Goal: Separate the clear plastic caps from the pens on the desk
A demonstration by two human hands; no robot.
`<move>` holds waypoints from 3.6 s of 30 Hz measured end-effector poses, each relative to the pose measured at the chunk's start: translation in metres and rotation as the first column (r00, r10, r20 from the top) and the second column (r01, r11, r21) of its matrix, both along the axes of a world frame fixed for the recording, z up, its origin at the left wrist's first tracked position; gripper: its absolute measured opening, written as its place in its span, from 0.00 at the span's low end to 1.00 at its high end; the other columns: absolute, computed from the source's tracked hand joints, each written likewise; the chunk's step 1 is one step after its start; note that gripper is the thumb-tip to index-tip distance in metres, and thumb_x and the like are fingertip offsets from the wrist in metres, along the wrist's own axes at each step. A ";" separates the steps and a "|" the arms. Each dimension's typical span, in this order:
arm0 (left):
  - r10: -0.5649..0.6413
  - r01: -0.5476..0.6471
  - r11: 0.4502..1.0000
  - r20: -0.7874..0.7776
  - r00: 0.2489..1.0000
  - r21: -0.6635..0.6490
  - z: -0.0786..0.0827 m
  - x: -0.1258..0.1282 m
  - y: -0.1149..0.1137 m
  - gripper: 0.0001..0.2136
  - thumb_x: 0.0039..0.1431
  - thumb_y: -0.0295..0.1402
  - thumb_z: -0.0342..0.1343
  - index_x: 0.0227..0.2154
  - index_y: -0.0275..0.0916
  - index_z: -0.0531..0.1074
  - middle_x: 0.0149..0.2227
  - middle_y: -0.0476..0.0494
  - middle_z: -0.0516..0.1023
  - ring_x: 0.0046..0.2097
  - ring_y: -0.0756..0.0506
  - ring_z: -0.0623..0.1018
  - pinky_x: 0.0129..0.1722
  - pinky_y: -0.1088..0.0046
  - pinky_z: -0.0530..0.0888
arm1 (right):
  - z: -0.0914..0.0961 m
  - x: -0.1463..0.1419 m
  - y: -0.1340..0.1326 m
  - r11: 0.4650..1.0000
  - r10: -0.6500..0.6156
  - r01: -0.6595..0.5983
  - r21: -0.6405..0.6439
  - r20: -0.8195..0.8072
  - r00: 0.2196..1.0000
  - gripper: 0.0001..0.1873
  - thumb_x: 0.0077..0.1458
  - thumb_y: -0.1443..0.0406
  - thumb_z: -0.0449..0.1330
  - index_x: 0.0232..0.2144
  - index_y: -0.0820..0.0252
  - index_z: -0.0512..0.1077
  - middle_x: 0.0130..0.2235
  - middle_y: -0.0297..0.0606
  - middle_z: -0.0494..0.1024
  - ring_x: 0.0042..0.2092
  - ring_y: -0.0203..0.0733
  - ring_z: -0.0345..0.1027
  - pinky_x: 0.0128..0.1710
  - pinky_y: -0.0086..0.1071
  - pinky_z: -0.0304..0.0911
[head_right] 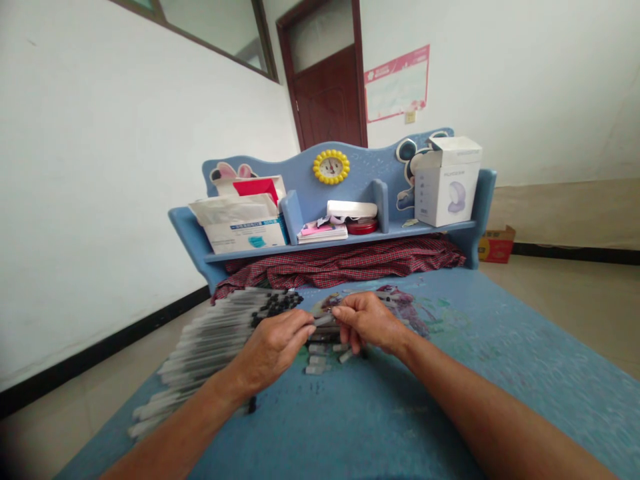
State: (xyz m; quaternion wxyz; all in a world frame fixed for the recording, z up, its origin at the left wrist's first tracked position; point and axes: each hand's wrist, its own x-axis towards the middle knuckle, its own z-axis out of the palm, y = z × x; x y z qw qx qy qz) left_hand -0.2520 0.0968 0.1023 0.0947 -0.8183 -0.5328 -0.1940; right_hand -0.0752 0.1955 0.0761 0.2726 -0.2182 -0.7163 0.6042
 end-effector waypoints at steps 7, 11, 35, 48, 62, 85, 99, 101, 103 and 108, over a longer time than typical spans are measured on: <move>0.014 -0.010 0.998 0.067 0.998 -0.064 0.005 0.000 -0.001 0.08 0.62 0.30 0.44 0.33 0.37 0.68 0.29 0.47 0.73 0.32 0.49 0.73 0.33 0.75 0.67 | 0.001 0.000 0.001 0.999 0.009 -0.010 -0.030 -0.037 0.999 0.20 0.46 0.50 0.60 0.25 0.62 0.64 0.19 0.31 0.74 0.15 0.31 0.66 0.12 0.21 0.54; 0.017 -0.004 0.993 0.109 0.994 -0.117 0.009 0.001 -0.002 0.08 0.61 0.30 0.45 0.31 0.38 0.68 0.26 0.50 0.72 0.29 0.50 0.73 0.30 0.77 0.66 | 0.004 0.001 0.000 0.999 0.016 -0.018 -0.038 -0.049 0.999 0.21 0.44 0.50 0.61 0.25 0.62 0.64 0.20 0.33 0.75 0.17 0.34 0.68 0.13 0.22 0.56; 0.106 -0.026 0.948 0.236 0.966 -0.317 0.019 0.001 -0.003 0.11 0.59 0.32 0.44 0.26 0.38 0.69 0.18 0.54 0.68 0.23 0.52 0.70 0.25 0.79 0.63 | 0.005 0.004 -0.001 0.997 0.078 -0.078 -0.026 -0.017 0.997 0.22 0.45 0.49 0.61 0.26 0.64 0.64 0.21 0.34 0.74 0.19 0.35 0.69 0.15 0.23 0.59; 0.100 -0.045 0.960 0.188 0.977 -0.277 0.019 0.002 -0.002 0.11 0.59 0.32 0.44 0.28 0.37 0.70 0.18 0.53 0.67 0.24 0.51 0.70 0.25 0.79 0.63 | 0.004 0.002 -0.003 0.998 0.058 -0.059 0.012 0.046 0.997 0.23 0.46 0.48 0.58 0.26 0.63 0.64 0.20 0.31 0.73 0.17 0.32 0.66 0.13 0.22 0.56; 0.103 -0.053 0.960 0.175 0.979 -0.273 0.018 0.002 -0.003 0.11 0.60 0.32 0.44 0.29 0.37 0.70 0.18 0.53 0.66 0.24 0.51 0.70 0.26 0.79 0.62 | 0.003 -0.001 -0.007 0.998 0.016 -0.022 0.059 0.100 0.995 0.23 0.52 0.47 0.52 0.25 0.62 0.64 0.17 0.31 0.71 0.14 0.30 0.62 0.11 0.21 0.50; 0.101 -0.049 0.958 0.170 0.980 -0.282 0.017 0.000 -0.001 0.10 0.59 0.32 0.44 0.29 0.37 0.70 0.18 0.53 0.66 0.24 0.51 0.69 0.25 0.79 0.62 | 0.003 -0.001 -0.008 0.999 0.031 -0.032 0.012 0.117 0.993 0.21 0.54 0.48 0.51 0.33 0.61 0.63 0.15 0.28 0.70 0.11 0.31 0.59 0.09 0.21 0.46; 0.180 -0.023 0.884 0.294 0.939 -0.468 0.020 0.001 -0.002 0.12 0.59 0.35 0.43 0.28 0.37 0.69 0.22 0.51 0.73 0.21 0.52 0.71 0.24 0.80 0.65 | 0.003 0.000 -0.007 0.994 0.083 -0.078 -0.072 0.063 0.995 0.17 0.50 0.53 0.57 0.27 0.61 0.61 0.18 0.31 0.73 0.14 0.30 0.64 0.11 0.20 0.48; 0.198 0.005 0.856 0.337 0.920 -0.517 0.021 0.000 -0.003 0.12 0.59 0.35 0.43 0.27 0.36 0.68 0.22 0.51 0.73 0.20 0.53 0.71 0.23 0.80 0.65 | 0.003 0.000 -0.007 0.992 0.099 -0.096 -0.080 0.044 0.994 0.17 0.49 0.54 0.59 0.27 0.62 0.62 0.19 0.32 0.74 0.15 0.31 0.65 0.11 0.20 0.50; 0.212 0.038 0.826 0.373 0.903 -0.562 0.021 -0.001 -0.002 0.13 0.59 0.35 0.43 0.25 0.35 0.67 0.22 0.51 0.73 0.19 0.53 0.70 0.22 0.80 0.65 | 0.003 0.001 -0.006 0.991 0.112 -0.109 -0.083 0.034 0.993 0.17 0.48 0.54 0.59 0.28 0.62 0.63 0.19 0.33 0.74 0.16 0.32 0.66 0.11 0.20 0.51; 0.246 0.125 0.778 0.483 0.841 -0.615 0.019 -0.004 -0.002 0.09 0.53 0.35 0.51 0.34 0.36 0.65 0.21 0.55 0.69 0.18 0.53 0.69 0.18 0.81 0.63 | 0.004 0.001 -0.007 0.988 0.129 -0.126 -0.083 0.028 0.991 0.18 0.47 0.53 0.60 0.28 0.62 0.62 0.20 0.33 0.75 0.16 0.33 0.66 0.12 0.21 0.53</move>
